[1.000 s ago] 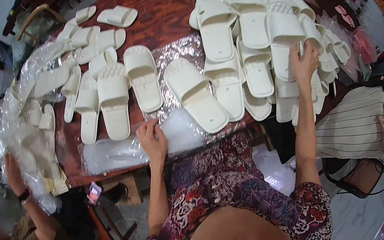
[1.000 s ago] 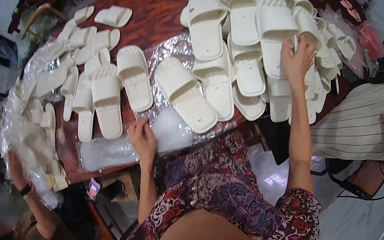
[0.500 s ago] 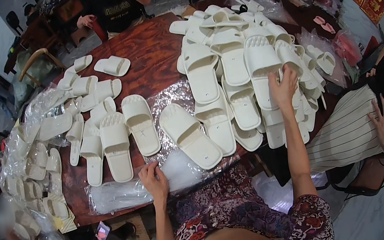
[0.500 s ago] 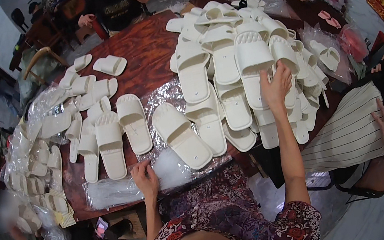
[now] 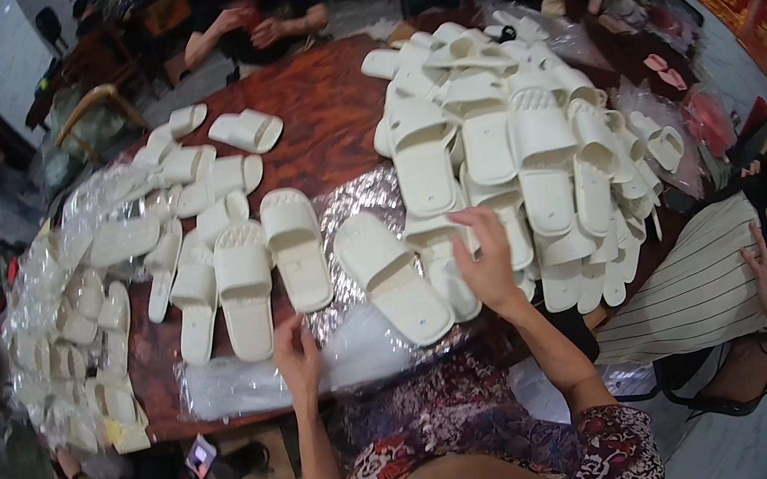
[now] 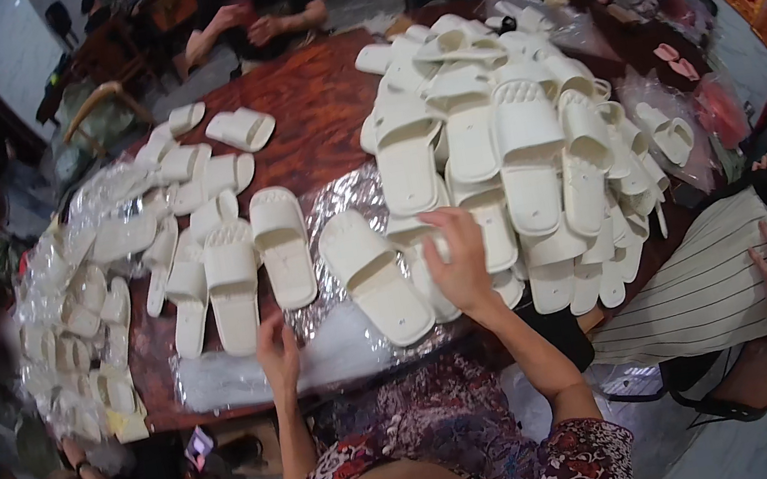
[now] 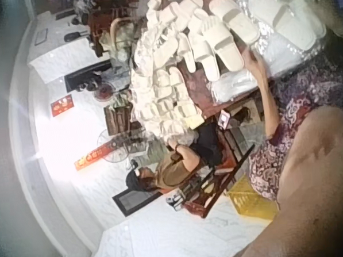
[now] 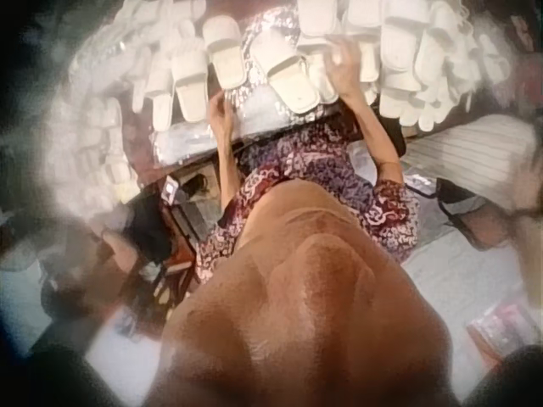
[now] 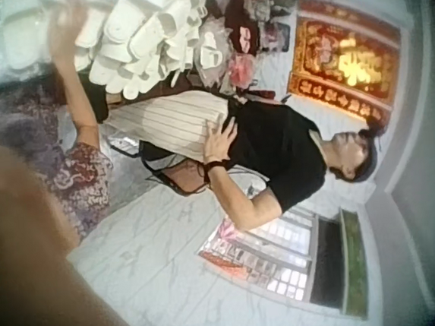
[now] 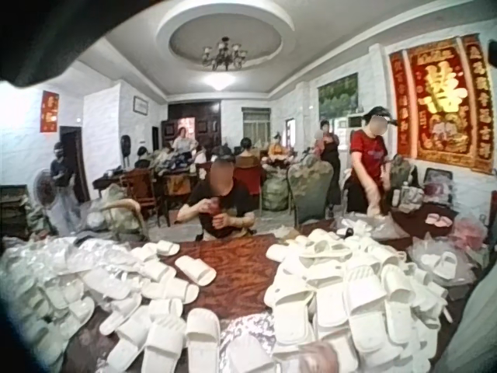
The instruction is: The person pairs slippers by aligning them together, threads plastic fasteners through them by hand to connect each pair, and places them on the table.
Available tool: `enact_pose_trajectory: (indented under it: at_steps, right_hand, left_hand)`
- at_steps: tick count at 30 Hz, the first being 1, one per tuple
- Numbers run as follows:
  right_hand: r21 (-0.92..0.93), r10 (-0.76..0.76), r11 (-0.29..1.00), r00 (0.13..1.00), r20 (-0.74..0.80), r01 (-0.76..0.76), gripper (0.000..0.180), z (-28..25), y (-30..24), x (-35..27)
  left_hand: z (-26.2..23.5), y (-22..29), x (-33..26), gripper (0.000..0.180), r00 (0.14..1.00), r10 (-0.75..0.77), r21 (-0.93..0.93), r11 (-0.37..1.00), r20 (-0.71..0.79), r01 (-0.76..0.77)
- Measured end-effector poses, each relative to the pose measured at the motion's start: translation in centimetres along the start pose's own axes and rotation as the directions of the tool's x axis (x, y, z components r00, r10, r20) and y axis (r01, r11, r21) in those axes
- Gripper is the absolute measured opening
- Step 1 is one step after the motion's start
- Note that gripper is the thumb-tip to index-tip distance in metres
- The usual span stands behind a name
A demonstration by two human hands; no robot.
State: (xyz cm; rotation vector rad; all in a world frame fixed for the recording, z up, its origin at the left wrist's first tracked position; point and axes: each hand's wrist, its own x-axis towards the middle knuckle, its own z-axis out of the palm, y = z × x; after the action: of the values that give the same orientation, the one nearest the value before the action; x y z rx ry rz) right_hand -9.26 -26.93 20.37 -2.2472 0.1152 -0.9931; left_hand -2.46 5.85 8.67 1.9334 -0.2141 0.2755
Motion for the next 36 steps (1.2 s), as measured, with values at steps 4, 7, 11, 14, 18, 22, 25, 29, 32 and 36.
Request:
enact_pose_trajectory:
  at_steps: [4, 7, 11, 14, 18, 22, 25, 29, 32, 36]
  right_hand:
    - [0.129, -0.030, 0.992, 0.945, 0.325, -0.013, 0.032, 6.0, -0.4, -2.1]
    - [0.179, -0.053, 0.984, 0.919, 0.391, -0.019, 0.034, 8.8, -0.4, -3.1]
    - [0.119, -0.103, 0.991, 0.920, 0.377, 0.062, 0.039, 11.5, -0.7, -2.7]
    - [0.021, -0.115, 0.993, 0.908, 0.403, 0.117, 0.040, 12.9, -1.3, -1.5]
    - [-0.040, -0.179, 0.975, 0.886, 0.428, 0.217, 0.040, 15.6, -1.4, 1.2]
    - [-0.134, -0.120, 0.967, 0.850, 0.513, 0.217, 0.038, 19.8, -0.3, 4.1]
    - [-0.100, -0.106, 0.979, 0.863, 0.494, 0.177, 0.041, 22.1, 0.0, 5.1]
    - [-0.120, -0.008, 0.989, 0.838, 0.546, 0.088, 0.045, 24.1, -0.1, 6.1]
    - [-0.120, 0.000, 0.990, 0.842, 0.540, 0.076, 0.043, 25.5, 0.7, 6.3]
    - [-0.122, 0.038, 0.992, 0.849, 0.527, 0.032, 0.037, 26.5, 1.3, 6.4]
  left_hand:
    - [-1.7, 1.5, 2.1, 0.021, 0.990, 0.043, 0.092, 0.995, -0.138, -0.030]
    - [-2.9, 1.3, 4.5, 0.030, 0.968, 0.168, 0.303, 0.947, -0.187, -0.106]
    - [-4.5, -1.0, 5.8, 0.048, 0.942, 0.226, 0.474, 0.876, -0.247, -0.087]
    - [-5.2, -2.9, 6.4, 0.058, 0.951, 0.197, 0.496, 0.866, -0.237, -0.056]
    - [-5.3, -4.2, 7.6, 0.061, 0.972, 0.131, 0.510, 0.860, -0.195, -0.014]
    - [-5.0, -5.0, 9.3, 0.060, 0.985, 0.081, 0.471, 0.882, -0.152, 0.000]
    - [-5.1, -5.9, 10.2, 0.057, 0.983, 0.092, 0.425, 0.905, -0.159, -0.016]
    - [-5.0, -6.3, 10.8, 0.050, 0.978, 0.052, 0.256, 0.967, -0.202, 0.002]
    - [-5.1, -5.2, 11.0, 0.047, 0.981, -0.020, 0.174, 0.983, -0.193, 0.054]
    - [-5.2, -3.3, 11.0, 0.045, 0.981, -0.059, 0.140, 0.986, -0.186, 0.086]
